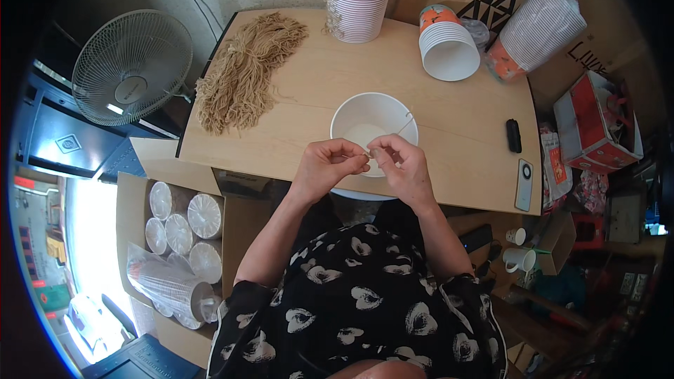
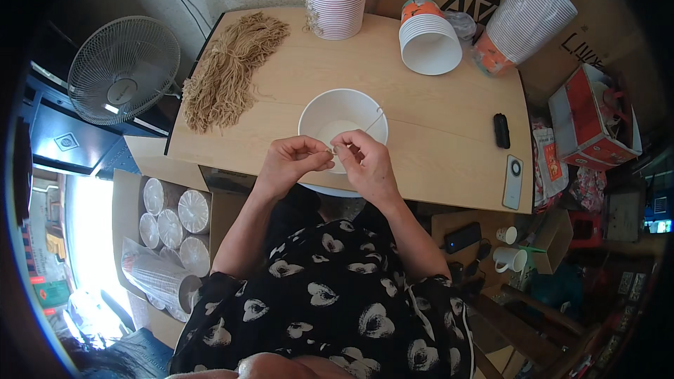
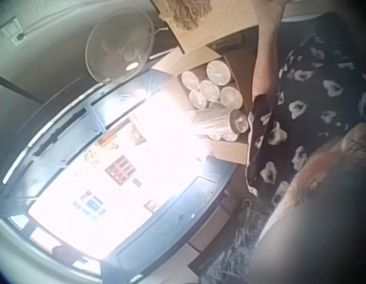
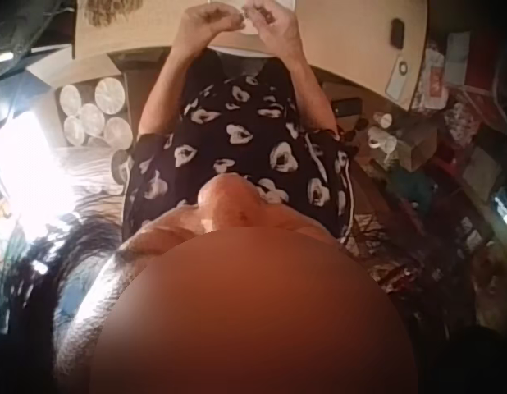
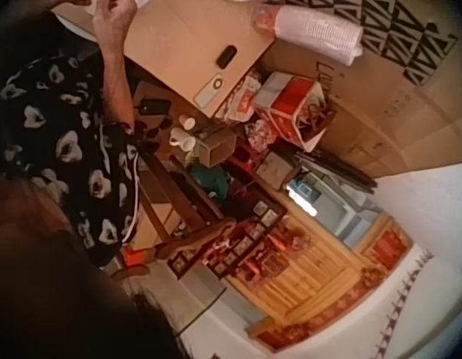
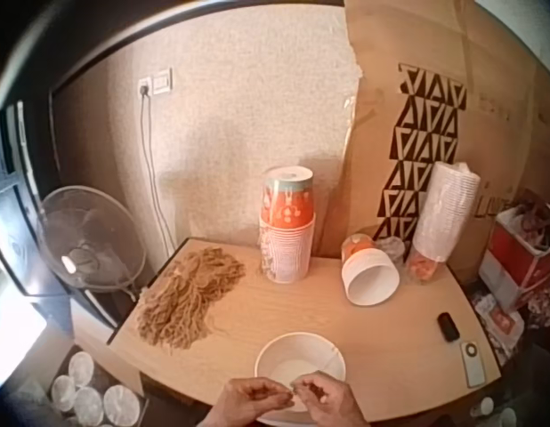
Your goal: Attaching thin strings to individual paper cups in a manufacturing or assembly setting.
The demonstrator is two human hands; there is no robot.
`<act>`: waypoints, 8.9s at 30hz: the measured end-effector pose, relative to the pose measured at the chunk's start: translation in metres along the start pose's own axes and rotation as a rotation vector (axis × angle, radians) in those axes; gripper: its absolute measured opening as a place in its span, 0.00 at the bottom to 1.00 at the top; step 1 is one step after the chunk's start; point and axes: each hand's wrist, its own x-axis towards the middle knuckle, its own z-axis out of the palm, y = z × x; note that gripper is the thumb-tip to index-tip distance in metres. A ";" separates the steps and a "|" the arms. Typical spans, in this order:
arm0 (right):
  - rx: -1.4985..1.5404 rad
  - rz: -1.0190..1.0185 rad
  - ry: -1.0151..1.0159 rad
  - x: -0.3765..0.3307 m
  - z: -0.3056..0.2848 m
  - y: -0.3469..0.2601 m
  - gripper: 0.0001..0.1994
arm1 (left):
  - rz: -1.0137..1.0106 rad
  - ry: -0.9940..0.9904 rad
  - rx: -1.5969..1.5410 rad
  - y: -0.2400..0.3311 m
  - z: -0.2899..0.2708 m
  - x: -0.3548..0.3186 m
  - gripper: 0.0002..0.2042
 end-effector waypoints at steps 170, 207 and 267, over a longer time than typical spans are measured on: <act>0.130 0.054 0.650 -0.075 -0.163 0.179 0.04 | 0.464 0.594 -0.235 0.180 -0.062 0.348 0.30; 0.121 0.040 0.644 -0.079 -0.161 0.192 0.02 | 0.953 -0.071 1.245 0.053 0.107 0.332 0.14; 0.068 -0.010 0.672 -0.076 -0.158 0.203 0.02 | 0.347 0.107 1.176 0.028 0.040 0.147 0.11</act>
